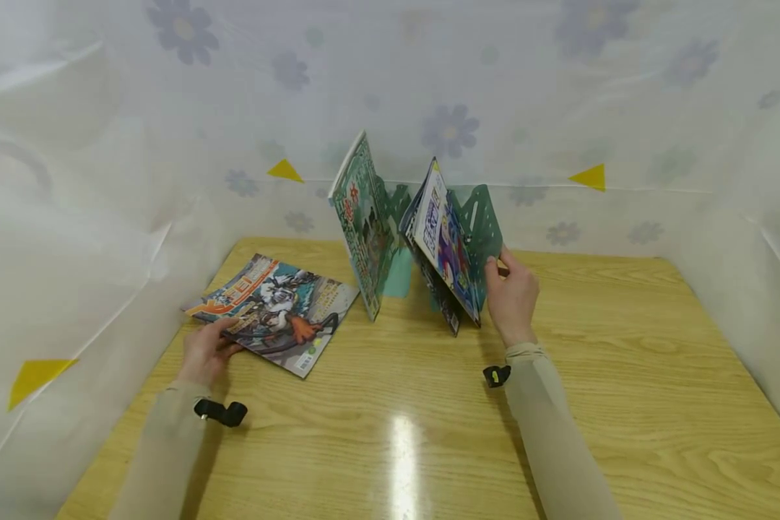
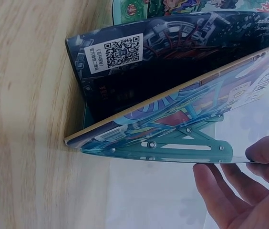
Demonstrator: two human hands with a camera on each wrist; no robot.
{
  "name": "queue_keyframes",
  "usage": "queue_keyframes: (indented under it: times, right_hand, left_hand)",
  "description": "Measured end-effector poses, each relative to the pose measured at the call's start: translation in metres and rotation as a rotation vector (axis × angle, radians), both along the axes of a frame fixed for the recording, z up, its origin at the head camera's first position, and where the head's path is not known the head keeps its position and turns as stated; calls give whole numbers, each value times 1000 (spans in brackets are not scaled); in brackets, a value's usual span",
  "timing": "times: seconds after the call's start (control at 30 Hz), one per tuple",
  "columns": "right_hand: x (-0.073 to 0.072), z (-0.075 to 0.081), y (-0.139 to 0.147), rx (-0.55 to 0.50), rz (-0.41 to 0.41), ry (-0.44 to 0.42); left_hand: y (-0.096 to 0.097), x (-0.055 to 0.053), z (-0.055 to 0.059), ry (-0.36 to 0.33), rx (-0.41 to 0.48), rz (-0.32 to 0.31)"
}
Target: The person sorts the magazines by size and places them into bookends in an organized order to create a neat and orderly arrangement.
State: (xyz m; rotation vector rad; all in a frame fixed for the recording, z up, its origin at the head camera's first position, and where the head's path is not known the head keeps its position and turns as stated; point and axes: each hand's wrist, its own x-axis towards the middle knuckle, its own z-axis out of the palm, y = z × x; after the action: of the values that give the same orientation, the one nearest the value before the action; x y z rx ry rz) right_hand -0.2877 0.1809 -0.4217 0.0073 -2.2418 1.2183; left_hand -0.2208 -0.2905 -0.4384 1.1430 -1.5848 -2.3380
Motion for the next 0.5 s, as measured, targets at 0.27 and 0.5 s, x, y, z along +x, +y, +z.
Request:
queue_keyframes:
  times: [0.27,0.5]
  right_hand:
    - [1,2,-1,11,-14,-2]
    - [3,4,-2,9,-16,-3]
  left_hand:
    - [-10,-8,-3,4,-38,-83]
    - [-9,-13,-11,-5,-167,-96]
